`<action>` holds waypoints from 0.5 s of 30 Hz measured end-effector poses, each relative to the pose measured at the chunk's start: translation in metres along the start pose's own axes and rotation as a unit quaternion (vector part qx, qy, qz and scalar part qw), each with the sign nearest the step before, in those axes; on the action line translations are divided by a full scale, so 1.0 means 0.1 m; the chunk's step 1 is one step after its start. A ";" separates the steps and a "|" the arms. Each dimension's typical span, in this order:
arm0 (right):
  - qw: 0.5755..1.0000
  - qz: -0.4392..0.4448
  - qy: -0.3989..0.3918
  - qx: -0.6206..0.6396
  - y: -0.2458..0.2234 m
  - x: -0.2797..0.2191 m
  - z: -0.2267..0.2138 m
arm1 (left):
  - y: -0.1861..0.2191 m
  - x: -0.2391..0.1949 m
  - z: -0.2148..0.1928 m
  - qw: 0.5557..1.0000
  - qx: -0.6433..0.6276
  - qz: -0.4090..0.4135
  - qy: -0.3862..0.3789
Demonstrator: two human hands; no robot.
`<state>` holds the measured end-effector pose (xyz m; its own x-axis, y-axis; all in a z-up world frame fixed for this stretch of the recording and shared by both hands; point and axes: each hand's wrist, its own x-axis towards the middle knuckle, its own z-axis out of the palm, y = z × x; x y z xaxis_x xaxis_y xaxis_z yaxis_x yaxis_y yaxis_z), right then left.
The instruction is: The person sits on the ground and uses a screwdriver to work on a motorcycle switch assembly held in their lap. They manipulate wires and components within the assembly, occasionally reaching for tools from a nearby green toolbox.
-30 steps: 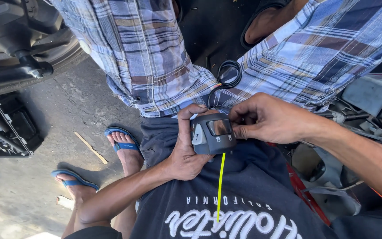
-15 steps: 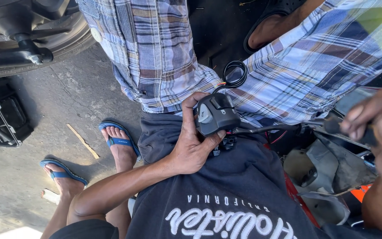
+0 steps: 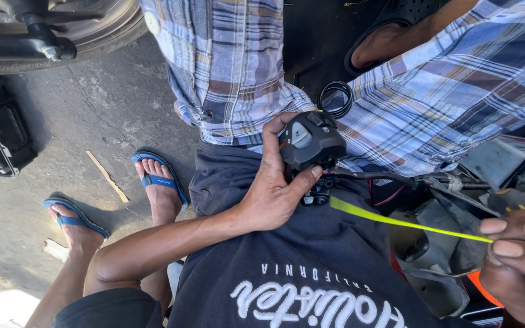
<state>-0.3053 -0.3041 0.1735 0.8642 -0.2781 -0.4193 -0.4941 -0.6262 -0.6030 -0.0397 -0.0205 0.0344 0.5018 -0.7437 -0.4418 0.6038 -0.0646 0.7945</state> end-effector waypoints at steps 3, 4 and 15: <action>0.999 -0.032 -0.013 0.001 0.13 0.14 0.02 | 0.00 0.01 -0.01 1.000 0.019 -0.008 0.003; 0.997 -0.081 -0.017 0.004 0.18 0.20 0.01 | 0.00 0.00 0.00 0.999 0.031 -0.007 0.002; 0.978 -0.196 -0.037 -0.058 0.10 0.56 -0.07 | 0.01 -0.01 0.03 0.999 0.042 0.019 -0.001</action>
<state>-0.2614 -0.3310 0.1491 0.9738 0.0503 -0.2220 -0.1087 -0.7541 -0.6477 -0.0415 -0.0220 0.0363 0.5219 -0.7481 -0.4099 0.5307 -0.0914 0.8426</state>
